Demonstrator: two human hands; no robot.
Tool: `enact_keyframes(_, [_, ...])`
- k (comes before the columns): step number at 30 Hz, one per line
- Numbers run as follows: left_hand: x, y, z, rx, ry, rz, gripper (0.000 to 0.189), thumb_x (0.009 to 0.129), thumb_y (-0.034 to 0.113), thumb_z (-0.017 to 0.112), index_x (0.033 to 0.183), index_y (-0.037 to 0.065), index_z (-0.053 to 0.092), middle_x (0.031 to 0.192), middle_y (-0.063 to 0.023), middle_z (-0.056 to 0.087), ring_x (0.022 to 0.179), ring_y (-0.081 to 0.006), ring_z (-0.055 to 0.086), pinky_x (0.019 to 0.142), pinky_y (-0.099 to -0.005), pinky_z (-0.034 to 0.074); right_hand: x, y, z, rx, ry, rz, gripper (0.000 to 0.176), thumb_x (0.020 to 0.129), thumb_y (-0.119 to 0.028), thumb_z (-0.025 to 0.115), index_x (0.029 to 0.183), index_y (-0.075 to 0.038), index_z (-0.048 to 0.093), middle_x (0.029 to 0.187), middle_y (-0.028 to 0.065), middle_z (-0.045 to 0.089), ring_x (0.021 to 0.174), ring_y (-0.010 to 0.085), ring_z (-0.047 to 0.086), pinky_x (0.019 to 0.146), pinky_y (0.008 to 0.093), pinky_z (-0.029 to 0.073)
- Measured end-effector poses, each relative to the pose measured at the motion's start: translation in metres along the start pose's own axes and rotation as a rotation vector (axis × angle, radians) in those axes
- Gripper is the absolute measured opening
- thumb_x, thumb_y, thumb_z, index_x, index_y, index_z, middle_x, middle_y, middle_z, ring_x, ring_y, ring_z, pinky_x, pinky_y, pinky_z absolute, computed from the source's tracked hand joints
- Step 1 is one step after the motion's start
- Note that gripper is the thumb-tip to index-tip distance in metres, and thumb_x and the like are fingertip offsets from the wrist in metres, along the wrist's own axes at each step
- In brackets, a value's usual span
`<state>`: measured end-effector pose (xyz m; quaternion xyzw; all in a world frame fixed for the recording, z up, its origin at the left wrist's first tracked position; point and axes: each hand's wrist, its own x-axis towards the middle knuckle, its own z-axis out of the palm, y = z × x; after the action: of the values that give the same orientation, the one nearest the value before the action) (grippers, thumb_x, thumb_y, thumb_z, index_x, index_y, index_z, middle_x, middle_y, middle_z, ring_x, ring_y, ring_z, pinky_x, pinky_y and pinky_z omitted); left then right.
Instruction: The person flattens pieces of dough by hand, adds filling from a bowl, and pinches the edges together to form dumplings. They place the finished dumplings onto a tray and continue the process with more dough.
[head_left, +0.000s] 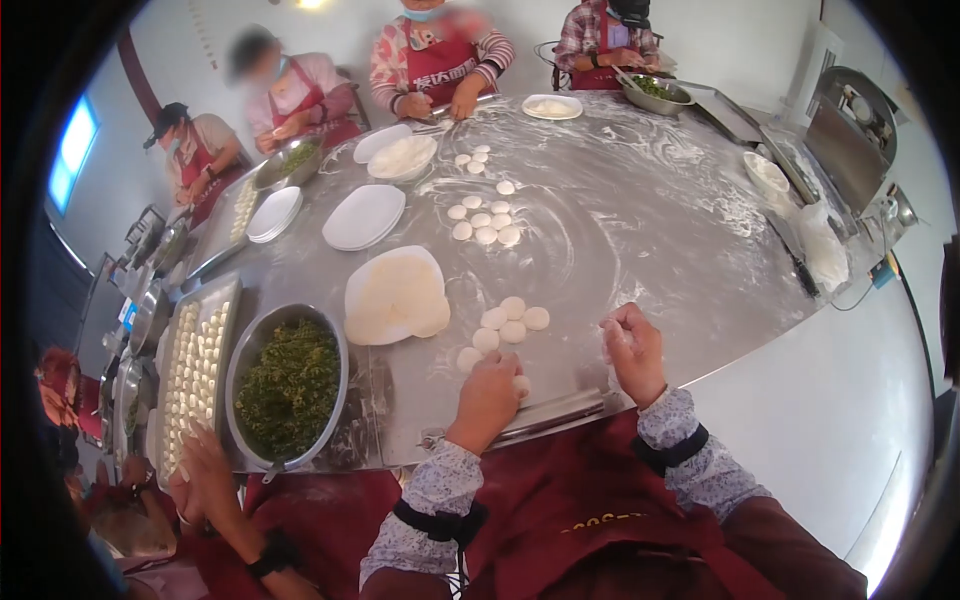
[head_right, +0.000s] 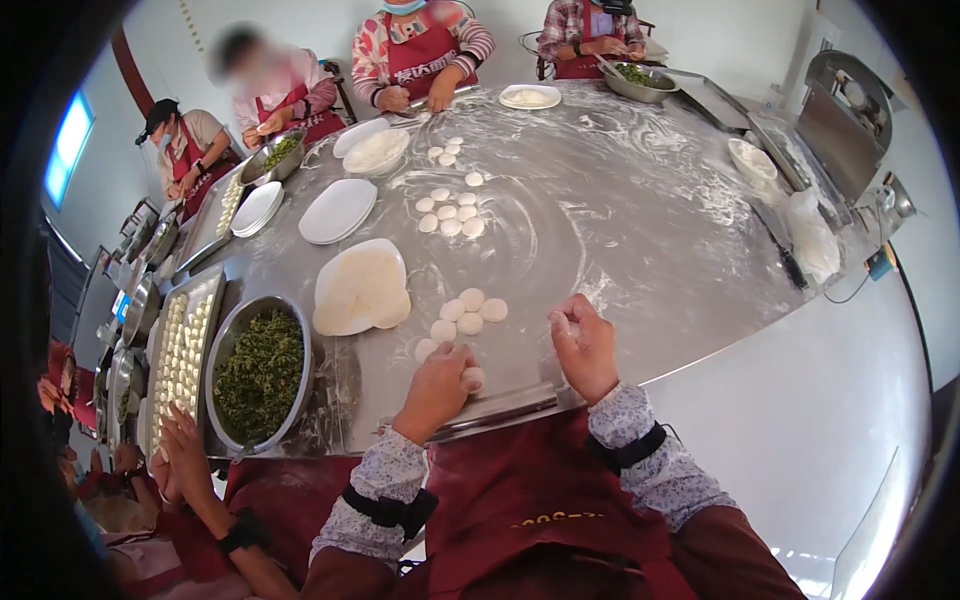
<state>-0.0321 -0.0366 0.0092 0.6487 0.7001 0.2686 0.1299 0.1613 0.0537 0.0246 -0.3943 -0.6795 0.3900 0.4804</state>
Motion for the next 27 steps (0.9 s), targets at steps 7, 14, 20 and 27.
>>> enact_keyframes(7, [0.025, 0.015, 0.015, -0.332, -0.178, 0.028, 0.013, 0.071, 0.012, 0.061, 0.075, 0.000, 0.056, 0.072, -0.0166, 0.060, 0.073, -0.0317, 0.059, 0.064, -0.0384, 0.045, -0.007, -0.054, -0.012, 0.095, -0.103, 0.156, 0.019, 0.085, -0.012, 0.053, 0.071, -0.002, 0.046, 0.054, 0.0070, 0.046, 0.053, 0.0082, 0.046, 0.048, 0.0278, 0.039])
enact_keyframes(14, [0.043, 0.031, 0.037, -0.205, -0.109, 0.022, 0.012, 0.073, 0.013, 0.059, 0.075, 0.002, 0.058, 0.071, -0.0159, 0.061, 0.071, -0.0332, 0.059, 0.064, -0.0405, 0.045, 0.051, 0.006, 0.035, -0.247, 0.111, 0.024, 0.021, 0.082, -0.018, 0.054, 0.073, 0.000, 0.047, 0.059, 0.0187, 0.050, 0.050, 0.0312, 0.051, 0.049, 0.0374, 0.040])
enact_keyframes(20, [0.034, 0.017, 0.033, -0.202, -0.139, 0.075, 0.011, 0.075, 0.013, 0.058, 0.076, 0.002, 0.058, 0.071, -0.0167, 0.061, 0.072, -0.0347, 0.059, 0.065, -0.0424, 0.045, 0.014, -0.004, 0.012, -0.240, 0.128, 0.037, 0.020, 0.082, -0.018, 0.051, 0.074, 0.000, 0.047, 0.061, 0.0201, 0.053, 0.056, 0.0382, 0.053, 0.051, 0.0400, 0.041])
enact_keyframes(27, [0.041, 0.029, 0.036, -0.226, -0.022, -0.005, 0.010, 0.077, 0.011, 0.055, 0.084, 0.003, 0.056, 0.074, -0.0174, 0.061, 0.074, -0.0364, 0.058, 0.065, -0.0455, 0.043, 0.056, 0.001, 0.047, -0.304, 0.151, -0.051, 0.018, 0.083, -0.016, 0.049, 0.074, -0.001, 0.047, 0.061, 0.0211, 0.053, 0.057, 0.0400, 0.053, 0.050, 0.0400, 0.041])
